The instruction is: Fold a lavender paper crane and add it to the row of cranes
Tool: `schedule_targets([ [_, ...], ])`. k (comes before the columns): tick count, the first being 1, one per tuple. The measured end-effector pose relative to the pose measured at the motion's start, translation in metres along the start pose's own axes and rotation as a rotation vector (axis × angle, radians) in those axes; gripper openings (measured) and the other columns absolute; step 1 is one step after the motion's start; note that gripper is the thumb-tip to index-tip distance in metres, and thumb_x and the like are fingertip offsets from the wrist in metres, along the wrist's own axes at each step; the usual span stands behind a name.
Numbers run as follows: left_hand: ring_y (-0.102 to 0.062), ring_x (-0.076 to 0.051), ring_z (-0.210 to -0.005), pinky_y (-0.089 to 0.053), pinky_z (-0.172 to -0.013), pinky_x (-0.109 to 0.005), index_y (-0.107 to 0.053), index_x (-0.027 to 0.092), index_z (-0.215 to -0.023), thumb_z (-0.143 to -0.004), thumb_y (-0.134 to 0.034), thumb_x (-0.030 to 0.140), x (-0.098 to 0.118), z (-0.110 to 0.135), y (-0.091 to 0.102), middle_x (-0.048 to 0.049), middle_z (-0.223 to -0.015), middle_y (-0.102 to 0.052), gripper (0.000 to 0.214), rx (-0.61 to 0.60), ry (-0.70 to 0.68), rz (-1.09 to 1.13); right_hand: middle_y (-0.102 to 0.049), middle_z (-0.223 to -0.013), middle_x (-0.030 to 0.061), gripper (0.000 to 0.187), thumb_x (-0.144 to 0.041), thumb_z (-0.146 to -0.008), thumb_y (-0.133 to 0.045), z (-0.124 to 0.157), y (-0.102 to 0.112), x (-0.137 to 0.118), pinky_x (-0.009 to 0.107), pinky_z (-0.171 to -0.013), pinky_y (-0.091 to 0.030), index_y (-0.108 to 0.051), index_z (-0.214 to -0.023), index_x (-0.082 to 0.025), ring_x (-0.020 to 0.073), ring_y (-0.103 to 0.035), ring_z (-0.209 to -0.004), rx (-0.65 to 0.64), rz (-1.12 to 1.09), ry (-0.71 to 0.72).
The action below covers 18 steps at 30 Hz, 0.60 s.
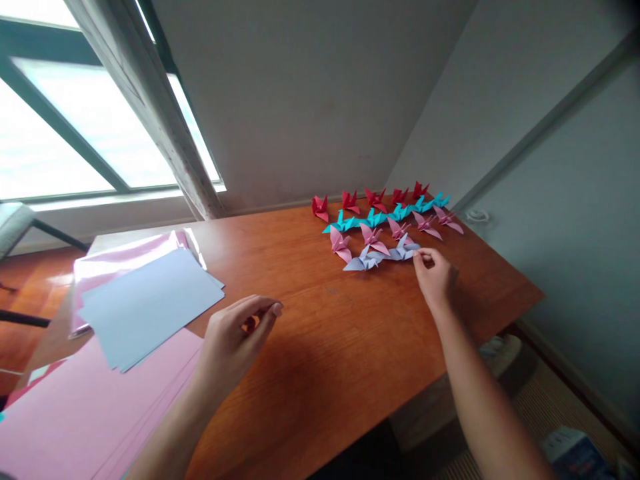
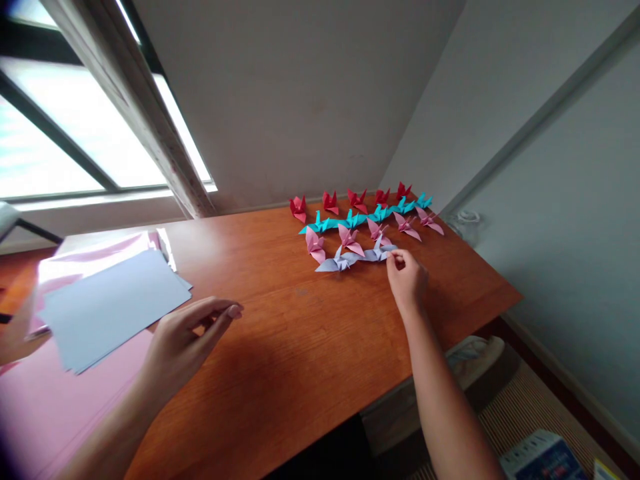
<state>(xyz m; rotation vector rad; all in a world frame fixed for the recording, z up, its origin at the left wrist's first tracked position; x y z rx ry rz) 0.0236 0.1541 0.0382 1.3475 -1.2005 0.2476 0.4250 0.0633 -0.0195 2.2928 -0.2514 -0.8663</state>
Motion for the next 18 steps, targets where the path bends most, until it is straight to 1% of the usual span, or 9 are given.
schedule_targets([
  [11, -0.063, -0.013, -0.062, -0.044, -0.054, -0.021, -0.073, 0.019, -0.082, -0.091, -0.059, 0.033, 0.0040, -0.0002, 0.0023, -0.0015, -0.076, -0.075, 0.022, 0.009, 0.022, 0.002, -0.077, -0.080, 0.0115, 0.035, -0.049, -0.086, -0.058, 0.0075, 0.0034, 0.0046, 0.033, -0.068, -0.050, -0.074, -0.091, -0.018, 0.0255, -0.070, -0.071, -0.050, 0.001, -0.029],
  [18, -0.063, -0.013, -0.063, -0.044, -0.054, -0.020, -0.073, 0.019, -0.082, -0.091, -0.059, 0.033, 0.0031, -0.0003, 0.0024, -0.0015, -0.076, -0.075, 0.021, 0.007, 0.020, 0.005, -0.078, -0.083, 0.0137, 0.038, -0.051, -0.087, -0.055, 0.0075, 0.0017, 0.0058, 0.035, -0.069, -0.050, -0.074, -0.088, -0.018, 0.0271, -0.071, -0.075, -0.074, 0.009, -0.037],
])
Point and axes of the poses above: each hand's wrist, its own z-axis away from the middle knuckle, its own y-axis out of the back of the hand, x = y × z, the point moved 1 cm from there along -z, towards the middle knuckle
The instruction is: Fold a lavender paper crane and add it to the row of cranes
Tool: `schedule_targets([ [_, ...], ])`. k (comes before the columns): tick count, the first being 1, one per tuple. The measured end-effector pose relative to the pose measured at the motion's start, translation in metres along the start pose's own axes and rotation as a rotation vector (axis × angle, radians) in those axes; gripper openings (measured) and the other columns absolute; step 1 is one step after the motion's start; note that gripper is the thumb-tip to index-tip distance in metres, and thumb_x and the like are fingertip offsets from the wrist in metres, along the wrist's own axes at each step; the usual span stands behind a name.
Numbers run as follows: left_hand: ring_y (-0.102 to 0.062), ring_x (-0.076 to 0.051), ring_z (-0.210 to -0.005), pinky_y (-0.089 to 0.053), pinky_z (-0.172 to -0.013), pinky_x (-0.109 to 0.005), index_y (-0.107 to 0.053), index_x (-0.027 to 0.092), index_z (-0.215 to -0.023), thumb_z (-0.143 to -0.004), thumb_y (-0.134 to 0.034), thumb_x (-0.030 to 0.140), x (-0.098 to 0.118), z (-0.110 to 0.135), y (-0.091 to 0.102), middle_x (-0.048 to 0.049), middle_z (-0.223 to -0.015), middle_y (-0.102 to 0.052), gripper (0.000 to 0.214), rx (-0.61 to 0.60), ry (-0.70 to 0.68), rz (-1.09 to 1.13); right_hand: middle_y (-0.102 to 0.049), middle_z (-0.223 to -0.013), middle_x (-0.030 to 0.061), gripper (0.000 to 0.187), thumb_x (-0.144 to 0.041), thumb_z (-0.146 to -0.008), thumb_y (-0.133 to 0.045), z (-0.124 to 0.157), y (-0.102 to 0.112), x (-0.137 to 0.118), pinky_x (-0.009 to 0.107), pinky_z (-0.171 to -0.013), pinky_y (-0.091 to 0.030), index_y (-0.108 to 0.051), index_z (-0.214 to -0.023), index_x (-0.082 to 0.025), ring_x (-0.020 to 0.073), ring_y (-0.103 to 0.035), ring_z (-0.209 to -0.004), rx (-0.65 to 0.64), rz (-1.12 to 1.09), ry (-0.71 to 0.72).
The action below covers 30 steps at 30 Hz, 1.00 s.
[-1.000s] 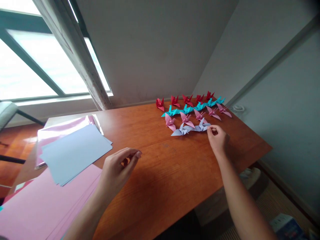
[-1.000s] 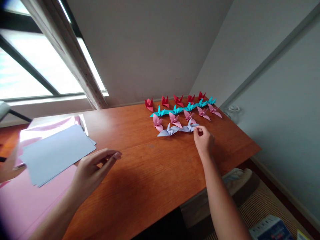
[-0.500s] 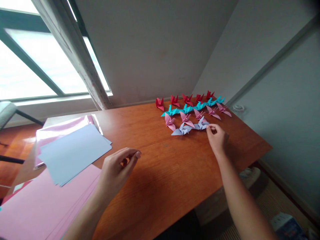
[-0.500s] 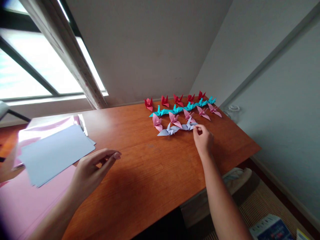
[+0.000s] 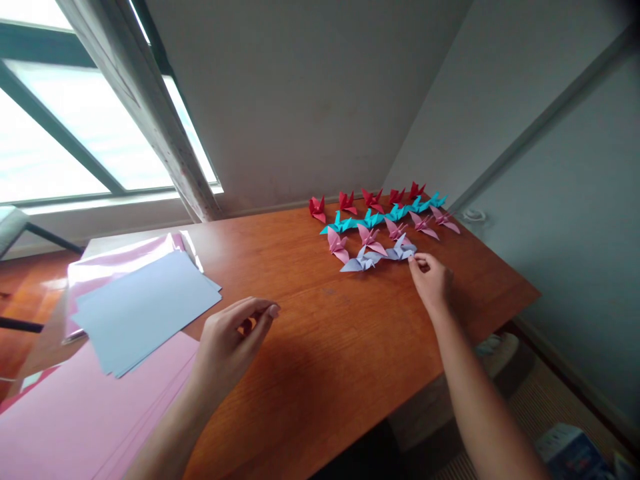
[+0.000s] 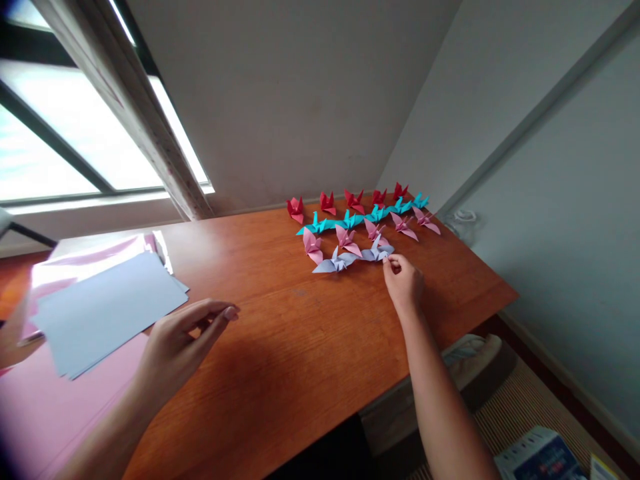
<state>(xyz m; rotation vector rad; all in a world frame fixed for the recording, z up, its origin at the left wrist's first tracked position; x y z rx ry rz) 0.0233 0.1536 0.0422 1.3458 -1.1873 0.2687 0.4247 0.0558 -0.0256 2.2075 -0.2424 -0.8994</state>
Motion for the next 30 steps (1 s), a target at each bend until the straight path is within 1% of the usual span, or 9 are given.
schedule_targets([
  [15, -0.062, -0.012, -0.060, -0.044, -0.053, -0.021, -0.073, 0.020, -0.081, -0.090, -0.060, 0.033, 0.0000, -0.0011, -0.0007, -0.0011, -0.074, -0.075, 0.021, 0.004, -0.014, 0.002, -0.078, -0.083, 0.0129, 0.031, -0.045, -0.087, -0.056, -0.0018, -0.0011, -0.0069, 0.035, -0.071, -0.051, -0.073, -0.086, -0.019, 0.0270, -0.072, -0.076, -0.010, -0.011, 0.019],
  [21, -0.064, -0.013, -0.061, -0.044, -0.053, -0.021, -0.073, 0.019, -0.080, -0.090, -0.059, 0.033, 0.0028, -0.0008, 0.0003, -0.0014, -0.074, -0.075, 0.022, 0.002, -0.009, -0.001, -0.078, -0.084, 0.0131, 0.032, -0.047, -0.087, -0.056, -0.0022, -0.0026, -0.0061, 0.035, -0.071, -0.050, -0.073, -0.087, -0.020, 0.0275, -0.072, -0.077, -0.014, -0.010, 0.012],
  [24, -0.063, -0.013, -0.060, -0.044, -0.053, -0.021, -0.073, 0.020, -0.080, -0.090, -0.059, 0.033, 0.0030, 0.0002, 0.0011, -0.0014, -0.074, -0.075, 0.022, 0.008, -0.007, -0.004, -0.077, -0.082, 0.0121, 0.033, -0.048, -0.085, -0.058, -0.0015, -0.0019, -0.0053, 0.034, -0.069, -0.050, -0.073, -0.090, -0.019, 0.0265, -0.071, -0.074, -0.015, -0.019, 0.009],
  [27, -0.063, -0.012, -0.060, -0.044, -0.053, -0.021, -0.073, 0.020, -0.080, -0.091, -0.059, 0.034, 0.0020, 0.0006, 0.0008, -0.0013, -0.075, -0.075, 0.022, 0.005, -0.007, -0.008, -0.077, -0.081, 0.0104, 0.035, -0.049, -0.086, -0.059, 0.0000, 0.0008, -0.0050, 0.033, -0.068, -0.050, -0.073, -0.094, -0.019, 0.0241, -0.070, -0.070, 0.009, -0.036, -0.001],
  [30, -0.063, -0.012, -0.061, -0.044, -0.053, -0.021, -0.073, 0.020, -0.080, -0.091, -0.059, 0.034, 0.0012, -0.0001, 0.0004, -0.0012, -0.075, -0.075, 0.022, 0.002, -0.002, -0.007, -0.076, -0.080, 0.0102, 0.034, -0.048, -0.088, -0.057, 0.0020, 0.0038, -0.0057, 0.032, -0.068, -0.049, -0.072, -0.092, -0.018, 0.0235, -0.069, -0.070, 0.050, -0.041, -0.015],
])
Point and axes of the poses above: each hand's wrist, its own z-axis away from the middle knuckle, its own y-axis out of the back of the hand, x = y × z, the point moved 1 cm from there along -z, towards the middle knuckle
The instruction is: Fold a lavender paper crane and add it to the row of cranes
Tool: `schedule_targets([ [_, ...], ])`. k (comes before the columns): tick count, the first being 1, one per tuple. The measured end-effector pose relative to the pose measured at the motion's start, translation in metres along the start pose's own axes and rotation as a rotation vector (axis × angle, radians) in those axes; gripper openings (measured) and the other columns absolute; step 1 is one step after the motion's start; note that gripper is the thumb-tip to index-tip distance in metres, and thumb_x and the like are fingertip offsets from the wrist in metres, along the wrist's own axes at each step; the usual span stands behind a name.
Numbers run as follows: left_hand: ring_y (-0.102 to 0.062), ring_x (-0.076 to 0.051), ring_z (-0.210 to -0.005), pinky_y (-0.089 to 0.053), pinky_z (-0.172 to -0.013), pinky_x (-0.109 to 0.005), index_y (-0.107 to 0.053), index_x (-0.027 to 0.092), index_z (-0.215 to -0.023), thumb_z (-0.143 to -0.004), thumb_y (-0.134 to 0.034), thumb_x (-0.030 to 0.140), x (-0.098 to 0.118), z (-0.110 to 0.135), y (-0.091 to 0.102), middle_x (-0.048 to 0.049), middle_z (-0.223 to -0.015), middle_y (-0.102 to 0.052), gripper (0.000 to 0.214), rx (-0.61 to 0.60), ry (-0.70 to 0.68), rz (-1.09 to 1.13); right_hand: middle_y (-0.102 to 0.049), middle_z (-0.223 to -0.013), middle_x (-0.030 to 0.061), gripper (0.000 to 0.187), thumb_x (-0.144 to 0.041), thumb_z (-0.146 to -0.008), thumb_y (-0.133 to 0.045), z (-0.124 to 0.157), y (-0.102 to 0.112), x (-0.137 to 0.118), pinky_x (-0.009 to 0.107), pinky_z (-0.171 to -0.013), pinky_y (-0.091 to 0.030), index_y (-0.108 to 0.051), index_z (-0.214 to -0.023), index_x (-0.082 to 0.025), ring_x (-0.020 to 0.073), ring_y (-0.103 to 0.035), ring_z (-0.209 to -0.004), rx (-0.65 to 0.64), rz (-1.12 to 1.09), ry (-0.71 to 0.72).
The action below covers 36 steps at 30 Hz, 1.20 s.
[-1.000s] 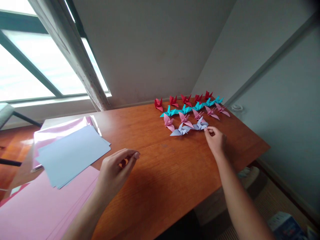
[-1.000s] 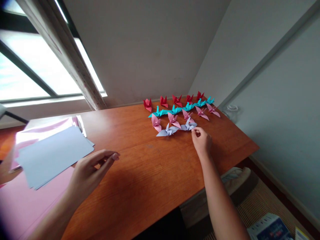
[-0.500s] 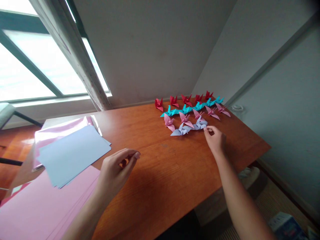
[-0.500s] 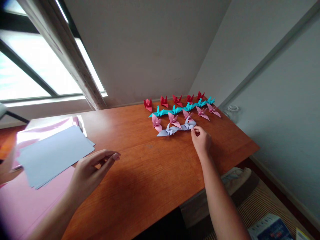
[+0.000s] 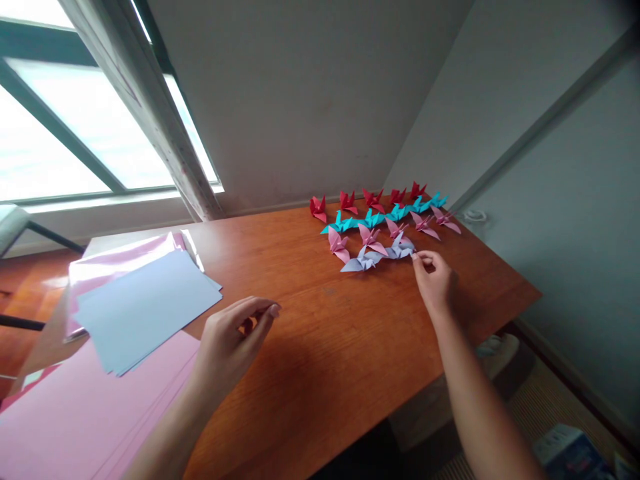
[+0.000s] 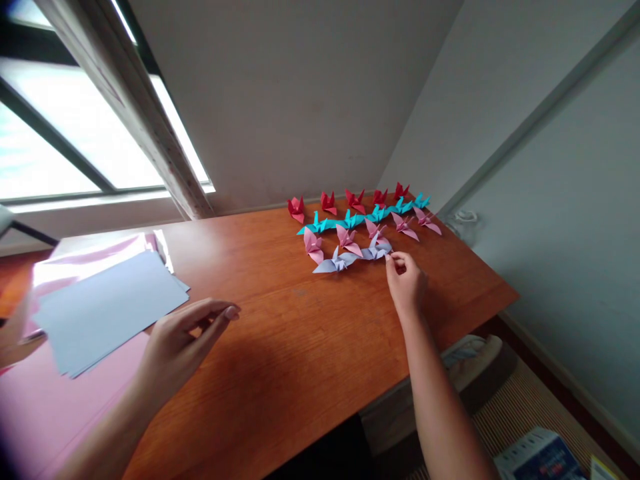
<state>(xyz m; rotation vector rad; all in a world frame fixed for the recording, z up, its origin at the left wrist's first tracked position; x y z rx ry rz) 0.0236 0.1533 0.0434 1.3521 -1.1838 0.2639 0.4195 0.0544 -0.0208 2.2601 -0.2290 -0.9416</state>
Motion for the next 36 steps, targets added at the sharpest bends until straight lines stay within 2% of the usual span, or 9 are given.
schedule_targets([
  [5, -0.064, -0.013, -0.061, -0.045, -0.053, -0.021, -0.073, 0.019, -0.080, -0.091, -0.059, 0.035, 0.003, -0.001, 0.001, -0.0018, -0.076, -0.076, 0.023, -0.005, 0.005, 0.011, -0.076, -0.079, 0.0105, 0.032, -0.047, -0.087, -0.056, 0.005, 0.002, -0.004, 0.033, -0.067, -0.048, -0.072, -0.085, -0.019, 0.0244, -0.068, -0.070, -0.008, -0.002, -0.001],
  [11, -0.062, -0.013, -0.060, -0.044, -0.053, -0.021, -0.073, 0.020, -0.080, -0.092, -0.058, 0.035, 0.003, 0.000, 0.000, -0.0017, -0.075, -0.075, 0.024, -0.006, -0.015, 0.000, -0.075, -0.075, 0.0096, 0.031, -0.046, -0.087, -0.056, 0.018, 0.001, -0.015, 0.033, -0.066, -0.048, -0.071, -0.080, -0.020, 0.0247, -0.068, -0.068, -0.085, -0.002, 0.037],
  [28, -0.061, -0.012, -0.060, -0.043, -0.053, -0.021, -0.072, 0.019, -0.081, -0.092, -0.059, 0.035, 0.003, 0.000, 0.001, -0.0007, -0.072, -0.073, 0.023, -0.017, -0.030, 0.007, -0.074, -0.075, 0.0058, 0.023, -0.037, -0.093, -0.051, 0.055, -0.003, -0.045, 0.030, -0.064, -0.048, -0.066, -0.081, -0.024, 0.0217, -0.068, -0.066, -0.361, -0.069, 0.291],
  [33, -0.058, -0.012, -0.058, -0.041, -0.055, -0.022, -0.071, 0.019, -0.082, -0.095, -0.055, 0.037, -0.001, 0.001, -0.004, 0.0002, -0.069, -0.070, 0.027, -0.075, -0.041, -0.039, -0.072, -0.075, 0.0054, 0.024, -0.029, -0.098, -0.049, 0.075, -0.002, -0.069, 0.029, -0.066, -0.046, -0.064, -0.081, -0.022, 0.0195, -0.066, -0.067, -0.437, -0.065, 0.391],
  [36, -0.059, -0.012, -0.061, -0.041, -0.058, -0.023, -0.070, 0.020, -0.084, -0.096, -0.051, 0.035, -0.005, 0.003, -0.011, 0.0001, -0.073, -0.070, 0.027, -0.178, -0.046, -0.097, -0.071, -0.076, 0.0047, 0.023, -0.023, -0.099, -0.048, 0.097, -0.002, -0.095, 0.028, -0.069, -0.044, -0.063, -0.081, -0.021, 0.0183, -0.066, -0.071, -0.506, -0.077, 0.486],
])
Point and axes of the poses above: each hand's wrist, its own z-axis away from the middle knuckle, its own y-axis out of the back of the hand, x = y × z, the point moved 1 cm from there along -z, towards the middle knuckle
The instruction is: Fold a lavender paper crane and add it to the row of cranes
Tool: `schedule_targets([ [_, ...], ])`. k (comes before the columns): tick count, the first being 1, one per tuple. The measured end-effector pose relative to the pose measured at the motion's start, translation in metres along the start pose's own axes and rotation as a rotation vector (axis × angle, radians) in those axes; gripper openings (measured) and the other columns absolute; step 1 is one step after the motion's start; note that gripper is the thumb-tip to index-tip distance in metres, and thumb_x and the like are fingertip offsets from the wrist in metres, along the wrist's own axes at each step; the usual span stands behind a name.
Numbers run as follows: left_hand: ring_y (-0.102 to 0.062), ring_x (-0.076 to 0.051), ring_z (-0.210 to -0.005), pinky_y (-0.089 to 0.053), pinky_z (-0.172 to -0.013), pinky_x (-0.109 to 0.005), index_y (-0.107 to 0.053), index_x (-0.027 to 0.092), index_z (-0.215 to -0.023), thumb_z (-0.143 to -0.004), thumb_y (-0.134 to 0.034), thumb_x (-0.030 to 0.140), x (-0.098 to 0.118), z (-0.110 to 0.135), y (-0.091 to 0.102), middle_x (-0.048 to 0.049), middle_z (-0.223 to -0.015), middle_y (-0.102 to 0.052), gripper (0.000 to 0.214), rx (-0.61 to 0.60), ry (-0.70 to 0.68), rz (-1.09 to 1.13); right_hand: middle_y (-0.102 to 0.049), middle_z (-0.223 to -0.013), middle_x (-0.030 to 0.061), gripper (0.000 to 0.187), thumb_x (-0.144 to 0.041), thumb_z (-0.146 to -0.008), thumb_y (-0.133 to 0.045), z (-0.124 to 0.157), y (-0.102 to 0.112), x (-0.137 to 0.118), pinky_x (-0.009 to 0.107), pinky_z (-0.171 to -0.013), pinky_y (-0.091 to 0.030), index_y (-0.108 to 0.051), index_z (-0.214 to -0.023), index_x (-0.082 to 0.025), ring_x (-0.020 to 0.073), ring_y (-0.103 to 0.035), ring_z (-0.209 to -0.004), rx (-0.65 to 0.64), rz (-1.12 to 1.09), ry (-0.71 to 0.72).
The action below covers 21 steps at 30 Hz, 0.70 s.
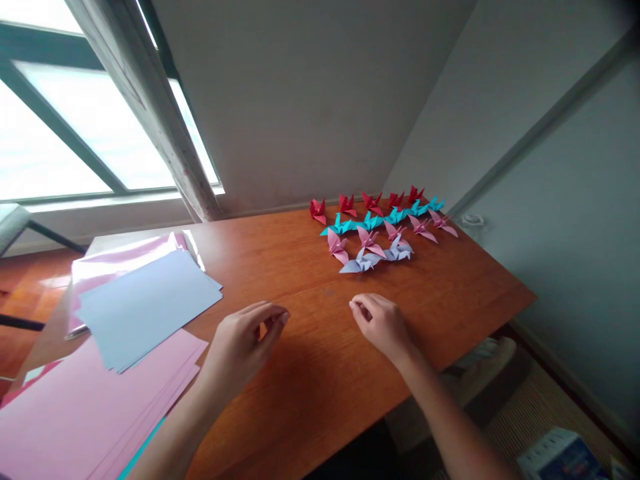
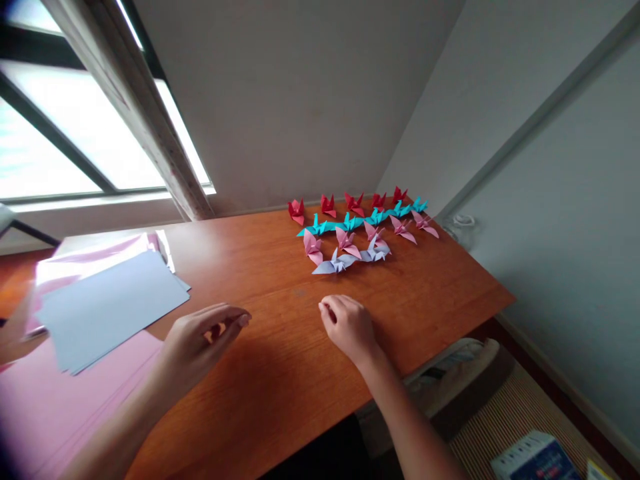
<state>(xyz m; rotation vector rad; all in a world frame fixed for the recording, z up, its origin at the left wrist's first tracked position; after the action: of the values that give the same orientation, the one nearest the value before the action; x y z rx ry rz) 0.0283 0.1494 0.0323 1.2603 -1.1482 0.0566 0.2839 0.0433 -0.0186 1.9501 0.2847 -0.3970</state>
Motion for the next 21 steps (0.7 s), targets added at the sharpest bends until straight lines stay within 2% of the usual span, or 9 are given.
schedule_targets([
  [3, -0.062, -0.014, -0.068, -0.041, -0.063, -0.024, -0.070, 0.021, -0.088, -0.095, -0.049, 0.024, 0.001, 0.001, -0.010, -0.0013, -0.084, -0.073, 0.022, -0.148, 0.011, -0.065, -0.070, -0.074, 0.0026, 0.022, -0.022, -0.098, -0.050, 0.004, -0.013, -0.034, 0.028, -0.070, -0.042, -0.062, -0.079, -0.022, 0.0177, -0.065, -0.074, -0.098, -0.012, 0.128],
  [6, -0.061, -0.016, -0.069, -0.038, -0.061, -0.025, -0.068, 0.022, -0.084, -0.093, -0.047, 0.019, 0.005, 0.002, -0.018, -0.0019, -0.080, -0.069, 0.023, -0.285, 0.009, -0.165, -0.071, -0.077, 0.0021, 0.019, -0.024, -0.098, -0.051, 0.002, -0.024, -0.059, 0.028, -0.068, -0.039, -0.062, -0.083, -0.022, 0.0175, -0.064, -0.074, -0.198, -0.008, 0.234],
  [8, -0.060, -0.017, -0.069, -0.036, -0.060, -0.026, -0.066, 0.021, -0.080, -0.092, -0.047, 0.019, 0.008, 0.003, -0.021, -0.0025, -0.078, -0.067, 0.023, -0.323, -0.005, -0.225, -0.072, -0.079, 0.0020, 0.017, -0.024, -0.098, -0.052, -0.005, -0.028, -0.067, 0.028, -0.066, -0.037, -0.063, -0.085, -0.022, 0.0172, -0.065, -0.076, -0.253, -0.015, 0.212],
  [14, -0.059, -0.017, -0.068, -0.033, -0.060, -0.027, -0.064, 0.021, -0.084, -0.093, -0.046, 0.019, 0.009, 0.006, -0.024, -0.0027, -0.081, -0.067, 0.021, -0.319, -0.018, -0.258, -0.074, -0.079, -0.0013, 0.013, -0.025, -0.097, -0.055, -0.027, -0.034, -0.072, 0.026, -0.061, -0.035, -0.063, -0.087, -0.023, 0.0147, -0.068, -0.071, -0.261, -0.036, 0.139],
  [17, -0.059, -0.017, -0.069, -0.033, -0.061, -0.027, -0.064, 0.021, -0.083, -0.094, -0.045, 0.019, 0.009, 0.007, -0.024, -0.0029, -0.082, -0.067, 0.021, -0.325, -0.020, -0.257, -0.075, -0.080, -0.0024, 0.015, -0.025, -0.097, -0.055, -0.029, -0.035, -0.069, 0.025, -0.064, -0.037, -0.064, -0.086, -0.023, 0.0136, -0.068, -0.072, -0.245, -0.045, 0.113],
  [21, -0.060, -0.017, -0.073, -0.034, -0.061, -0.027, -0.061, 0.022, -0.081, -0.094, -0.046, 0.018, 0.008, 0.007, -0.024, -0.0022, -0.084, -0.066, 0.020, -0.336, -0.016, -0.249, -0.074, -0.081, 0.0010, 0.018, -0.021, -0.097, -0.052, -0.028, -0.036, -0.064, 0.025, -0.070, -0.039, -0.065, -0.084, -0.022, 0.0153, -0.069, -0.078, -0.197, -0.002, 0.045],
])
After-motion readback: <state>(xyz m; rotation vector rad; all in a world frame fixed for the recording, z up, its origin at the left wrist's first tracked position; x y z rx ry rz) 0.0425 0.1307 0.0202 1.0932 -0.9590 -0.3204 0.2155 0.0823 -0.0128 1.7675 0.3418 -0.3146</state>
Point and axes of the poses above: each hand's wrist, its own z-axis away from the middle knuckle, its own y-axis out of the back of the hand, x = y × z, the point moved 1 cm from there along -z, towards the middle knuckle
